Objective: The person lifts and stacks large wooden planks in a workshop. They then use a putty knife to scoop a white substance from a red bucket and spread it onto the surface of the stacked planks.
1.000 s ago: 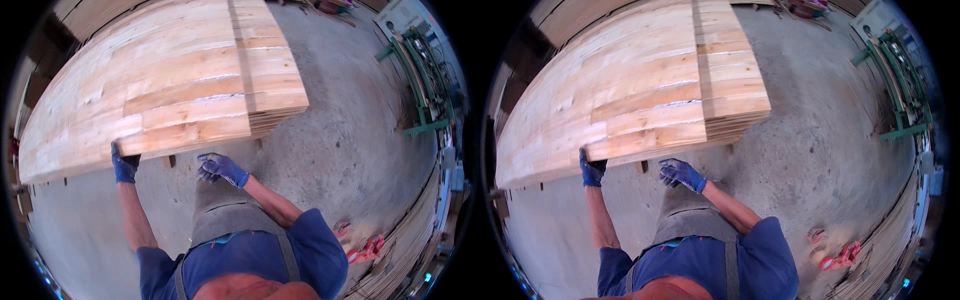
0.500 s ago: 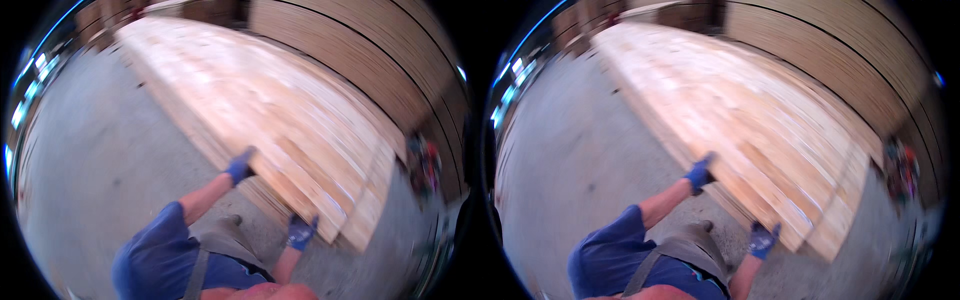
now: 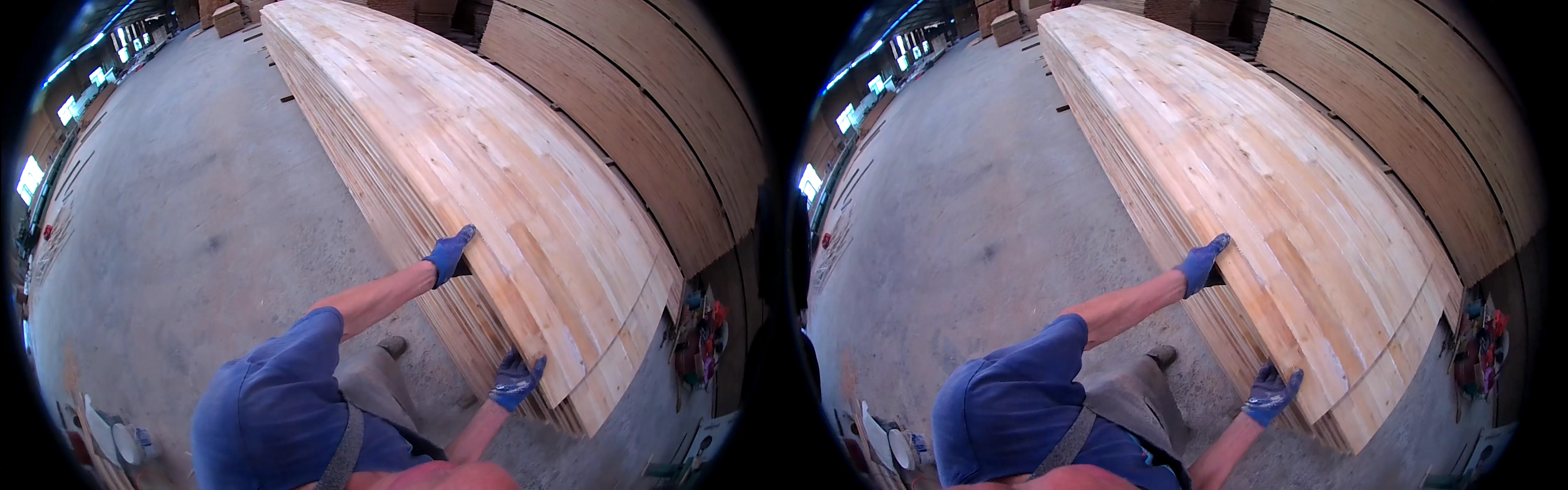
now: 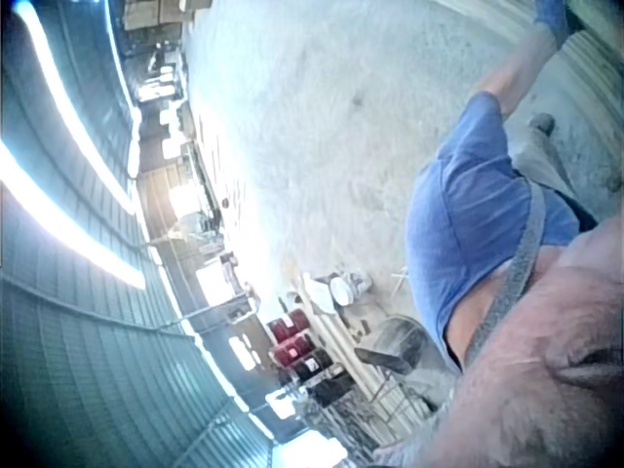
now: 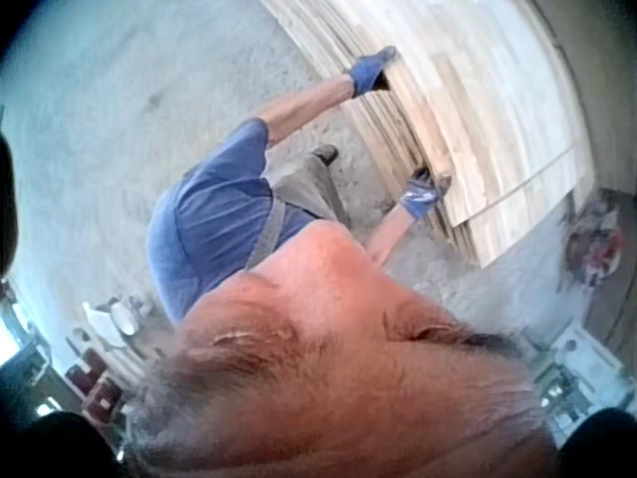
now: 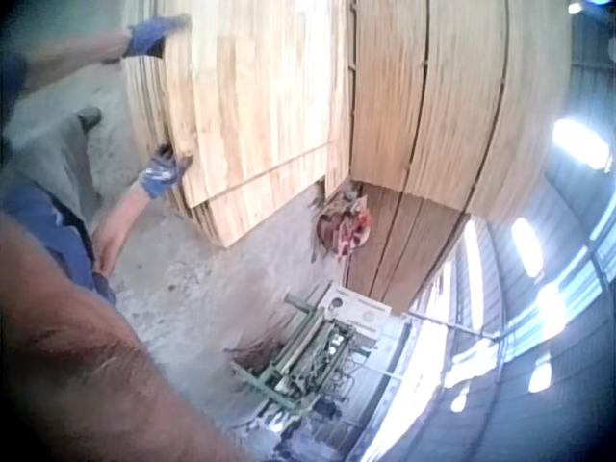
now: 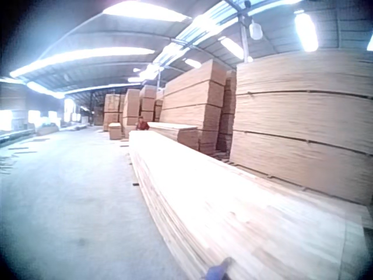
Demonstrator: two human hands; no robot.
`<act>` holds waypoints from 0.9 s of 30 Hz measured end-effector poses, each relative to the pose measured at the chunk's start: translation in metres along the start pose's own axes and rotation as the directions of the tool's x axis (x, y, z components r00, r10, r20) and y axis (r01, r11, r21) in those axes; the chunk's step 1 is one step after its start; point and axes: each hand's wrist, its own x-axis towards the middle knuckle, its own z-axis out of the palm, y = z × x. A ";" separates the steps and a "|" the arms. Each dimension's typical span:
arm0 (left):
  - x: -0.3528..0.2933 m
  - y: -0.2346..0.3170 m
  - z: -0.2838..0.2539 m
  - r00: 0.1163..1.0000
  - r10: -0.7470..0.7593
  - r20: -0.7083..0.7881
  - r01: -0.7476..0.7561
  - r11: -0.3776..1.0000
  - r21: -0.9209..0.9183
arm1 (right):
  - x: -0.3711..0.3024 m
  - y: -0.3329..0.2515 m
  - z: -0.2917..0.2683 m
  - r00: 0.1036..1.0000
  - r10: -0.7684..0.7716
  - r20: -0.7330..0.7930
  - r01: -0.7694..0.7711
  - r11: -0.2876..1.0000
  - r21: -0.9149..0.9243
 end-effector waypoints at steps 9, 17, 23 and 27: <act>0.005 -0.003 0.004 0.998 -0.026 -0.057 0.031 0.995 0.094 | 0.010 0.002 -0.023 0.997 0.033 0.074 -0.030 0.999 -0.033; -0.004 0.003 -0.006 0.997 0.012 -0.073 -0.002 0.989 0.146 | -0.005 0.004 -0.008 0.955 0.188 0.230 -0.196 0.980 0.012; 0.019 0.015 -0.055 0.991 0.028 0.134 -0.047 0.990 0.136 | 0.005 0.030 0.005 0.948 0.195 0.252 -0.211 0.977 0.039; 0.038 0.008 -0.079 0.994 0.047 0.094 -0.051 0.998 0.045 | -0.001 0.048 0.000 0.985 0.072 0.158 -0.067 0.997 -0.038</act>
